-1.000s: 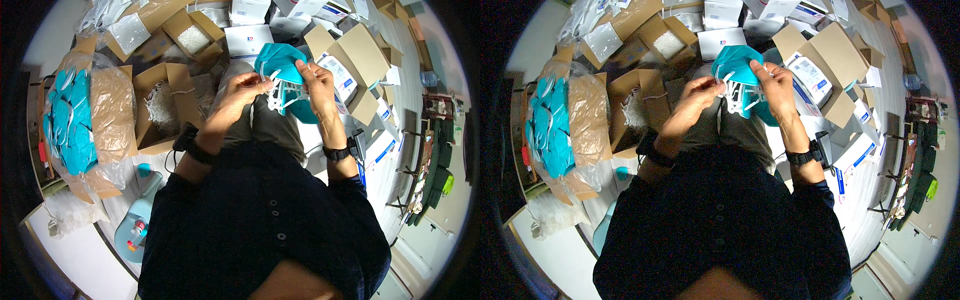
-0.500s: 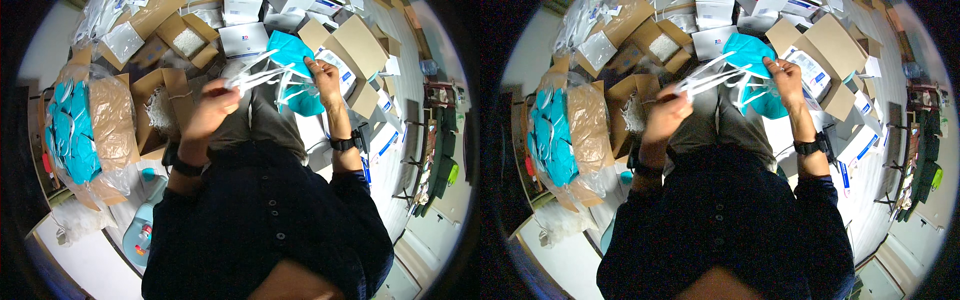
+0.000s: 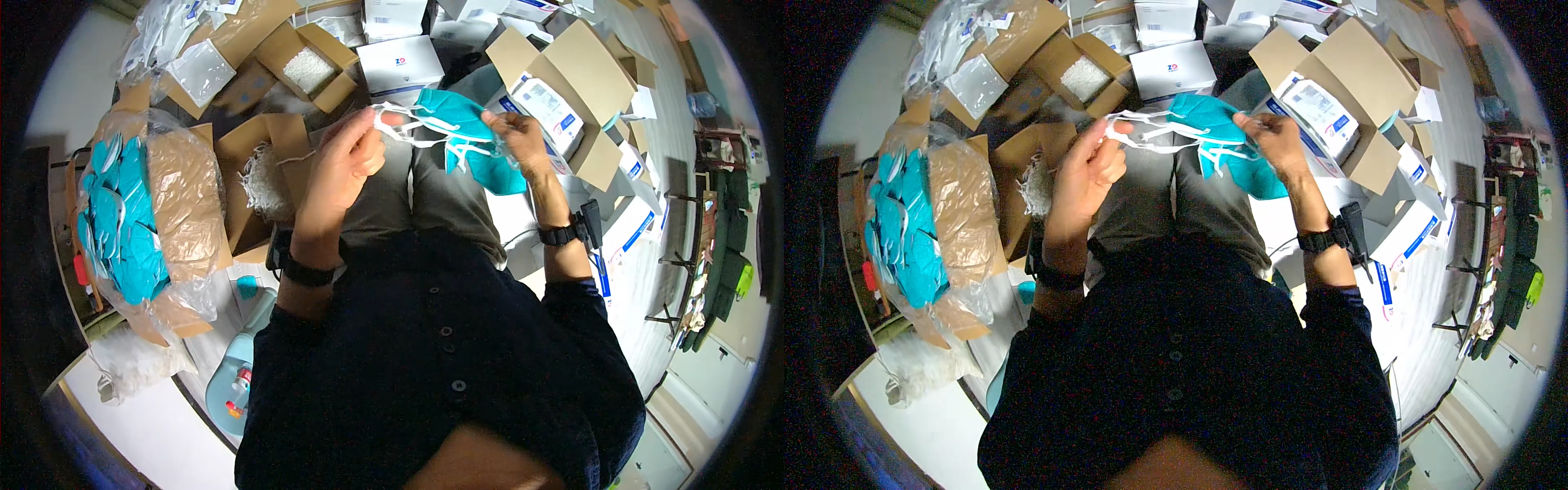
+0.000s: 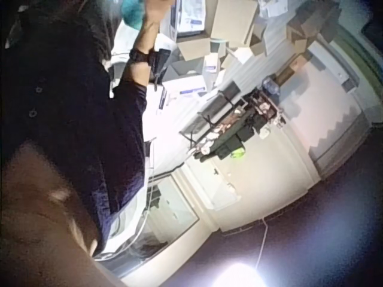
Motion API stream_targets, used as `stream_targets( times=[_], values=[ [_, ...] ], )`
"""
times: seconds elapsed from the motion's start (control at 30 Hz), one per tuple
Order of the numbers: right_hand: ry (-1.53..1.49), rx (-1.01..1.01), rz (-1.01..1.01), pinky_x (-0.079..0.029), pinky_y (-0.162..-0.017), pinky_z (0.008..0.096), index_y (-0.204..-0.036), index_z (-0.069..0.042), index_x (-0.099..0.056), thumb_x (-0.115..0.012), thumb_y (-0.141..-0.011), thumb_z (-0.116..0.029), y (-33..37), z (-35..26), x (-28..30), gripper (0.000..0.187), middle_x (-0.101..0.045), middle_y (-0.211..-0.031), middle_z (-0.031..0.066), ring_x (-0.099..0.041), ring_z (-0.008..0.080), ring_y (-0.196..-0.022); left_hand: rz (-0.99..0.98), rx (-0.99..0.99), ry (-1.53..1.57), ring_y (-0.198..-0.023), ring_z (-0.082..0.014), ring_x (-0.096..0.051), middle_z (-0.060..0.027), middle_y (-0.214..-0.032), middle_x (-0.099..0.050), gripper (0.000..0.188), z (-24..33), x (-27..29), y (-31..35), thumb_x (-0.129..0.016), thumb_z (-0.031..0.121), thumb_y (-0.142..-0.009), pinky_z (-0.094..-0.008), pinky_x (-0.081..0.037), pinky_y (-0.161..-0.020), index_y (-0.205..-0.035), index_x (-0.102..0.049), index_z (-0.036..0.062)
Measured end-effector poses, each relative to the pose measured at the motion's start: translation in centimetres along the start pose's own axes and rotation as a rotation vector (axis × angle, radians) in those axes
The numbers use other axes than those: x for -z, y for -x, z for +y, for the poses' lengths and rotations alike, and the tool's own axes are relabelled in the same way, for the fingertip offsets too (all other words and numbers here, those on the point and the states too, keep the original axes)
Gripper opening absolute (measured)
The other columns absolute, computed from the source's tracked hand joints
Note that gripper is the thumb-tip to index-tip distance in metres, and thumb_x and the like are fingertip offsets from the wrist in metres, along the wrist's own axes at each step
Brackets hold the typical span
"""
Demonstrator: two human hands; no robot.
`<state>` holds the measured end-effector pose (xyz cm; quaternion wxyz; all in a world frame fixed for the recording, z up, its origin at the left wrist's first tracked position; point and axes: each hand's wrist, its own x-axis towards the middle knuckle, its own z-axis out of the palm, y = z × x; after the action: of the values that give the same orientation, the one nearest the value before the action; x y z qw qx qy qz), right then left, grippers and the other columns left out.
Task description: The person is sorting and checking green N95-style medical masks and placing them into white paper mailing envelopes.
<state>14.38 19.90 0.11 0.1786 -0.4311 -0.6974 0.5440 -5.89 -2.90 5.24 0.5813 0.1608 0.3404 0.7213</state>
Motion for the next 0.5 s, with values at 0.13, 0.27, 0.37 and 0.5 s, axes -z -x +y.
stream_targets(
  times=[0.13,0.27,0.37,0.5],
  values=[
    [-0.177,0.092,0.242,-0.045,-0.067,0.0236,-0.099,0.0,-0.069,-0.071,-0.084,-0.017,0.4,-2.3,1.0,0.023,-0.066,-0.08,0.005,-0.057,0.0105,-0.07,0.032,0.135,-0.024,-0.042,-0.0032,-0.022,0.0077,-0.051,-0.023,0.041,0.1,0.7,-0.2,-0.04,0.031,-0.1,-0.0211,-0.02,-0.042,-0.108,-0.059,-0.0047],
    [-0.263,0.246,-0.079,-0.045,-0.074,0.0235,-0.115,-0.007,-0.064,-0.068,-0.082,-0.003,2.7,-7.1,-0.8,0.033,-0.067,-0.084,0.0017,-0.059,0.0085,-0.078,-0.018,0.291,-0.043,-0.04,-0.0027,-0.021,0.0084,-0.051,-0.024,0.041,-0.1,0.6,-0.4,-0.043,0.033,-0.099,-0.0207,-0.019,-0.041,-0.107,-0.059,-0.0037],
    [-0.163,0.501,-0.402,-0.046,-0.084,0.0264,-0.124,-0.008,-0.058,-0.068,-0.08,0.001,2.8,-8.3,-4.3,0.046,-0.068,-0.105,0.0034,-0.06,0.0102,-0.097,0.006,0.342,-0.126,-0.04,-0.0027,-0.022,0.0088,-0.05,-0.025,0.036,-0.7,0.4,-0.7,-0.045,0.031,-0.099,-0.0207,-0.019,-0.04,-0.104,-0.06,-0.0014],
    [-0.113,0.534,-0.596,-0.049,-0.079,0.0305,-0.116,-0.009,-0.061,-0.069,-0.081,-0.003,2.7,-7.6,-7.6,0.037,-0.068,-0.1,0.0064,-0.061,0.0149,-0.09,0.068,0.389,-0.178,-0.04,-0.0022,-0.023,0.0092,-0.05,-0.027,0.027,-0.9,0.4,-0.6,-0.047,0.025,-0.099,-0.0208,-0.019,-0.039,-0.098,-0.061,0.0021]
  ],
)
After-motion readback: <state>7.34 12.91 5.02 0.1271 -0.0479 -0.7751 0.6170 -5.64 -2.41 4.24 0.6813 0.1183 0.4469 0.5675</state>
